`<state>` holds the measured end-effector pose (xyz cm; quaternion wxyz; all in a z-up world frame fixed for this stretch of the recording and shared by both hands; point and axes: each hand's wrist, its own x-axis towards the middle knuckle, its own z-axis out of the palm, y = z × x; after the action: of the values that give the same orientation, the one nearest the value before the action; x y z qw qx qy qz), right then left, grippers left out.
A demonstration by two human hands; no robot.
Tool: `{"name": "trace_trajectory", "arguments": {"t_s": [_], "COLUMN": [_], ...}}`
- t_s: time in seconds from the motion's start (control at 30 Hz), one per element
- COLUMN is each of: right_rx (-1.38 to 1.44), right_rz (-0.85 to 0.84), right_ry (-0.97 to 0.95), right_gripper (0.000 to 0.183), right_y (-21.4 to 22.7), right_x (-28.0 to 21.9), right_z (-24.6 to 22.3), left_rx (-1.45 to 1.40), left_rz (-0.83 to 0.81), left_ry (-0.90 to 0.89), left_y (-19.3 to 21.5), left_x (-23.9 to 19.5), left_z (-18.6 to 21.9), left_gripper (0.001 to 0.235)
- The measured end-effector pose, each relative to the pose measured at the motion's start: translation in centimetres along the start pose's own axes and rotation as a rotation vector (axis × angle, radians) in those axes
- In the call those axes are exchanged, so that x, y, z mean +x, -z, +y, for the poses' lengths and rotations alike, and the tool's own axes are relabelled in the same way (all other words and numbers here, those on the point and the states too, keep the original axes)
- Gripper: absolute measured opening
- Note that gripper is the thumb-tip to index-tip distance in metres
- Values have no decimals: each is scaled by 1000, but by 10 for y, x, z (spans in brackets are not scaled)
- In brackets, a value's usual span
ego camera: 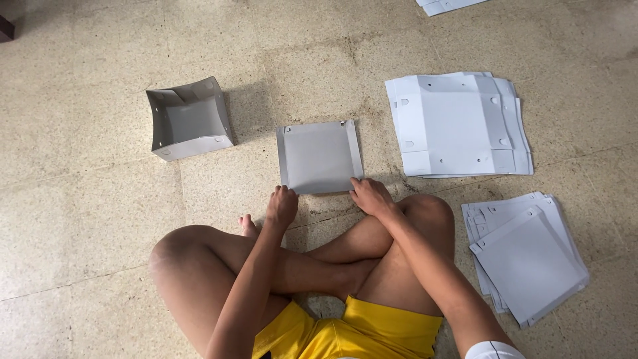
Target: The person sits on the floor and assembles a small white paper box by folding the sides and tucking the tabs into slots. They handle one flat sheet at a time, fold the edges, and secure the corners to form a finished box.
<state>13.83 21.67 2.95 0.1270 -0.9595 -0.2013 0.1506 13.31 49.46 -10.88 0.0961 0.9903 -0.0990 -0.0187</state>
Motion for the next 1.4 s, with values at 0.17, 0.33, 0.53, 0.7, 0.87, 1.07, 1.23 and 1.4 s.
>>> {"name": "trace_trajectory", "arguments": {"t_s": [0.17,0.33,0.53,0.7,0.87,1.07,1.23,1.4], "right_rx": [-43,-74,-411,-564,-403,-197,-215,170], "right_rz": [11,84,112,59,5,84,114,147], "right_ry": [-27,54,154,102,-15,-93,-66,-209], "right_gripper": [44,44,36,29,41,55,46,50], "right_y": [3,-10,-52,-61,-46,-40,-23,5], "right_x": [9,16,25,27,25,12,4,6], "right_z": [1,5,-9,-44,-54,-42,-50,-53], "left_rx": [48,122,448,509,478,253,52,-41], "left_rz": [82,117,115,-211,-157,-94,-23,-40], "left_ry": [-3,30,-155,-120,-89,140,195,261], "left_y": [7,34,41,41,75,74,105,98], "left_x": [1,-2,-11,-11,-17,-23,-29,-17], "left_z": [2,25,64,73,77,63,58,68], "left_gripper": [18,18,8,45,41,61,66,80]}}
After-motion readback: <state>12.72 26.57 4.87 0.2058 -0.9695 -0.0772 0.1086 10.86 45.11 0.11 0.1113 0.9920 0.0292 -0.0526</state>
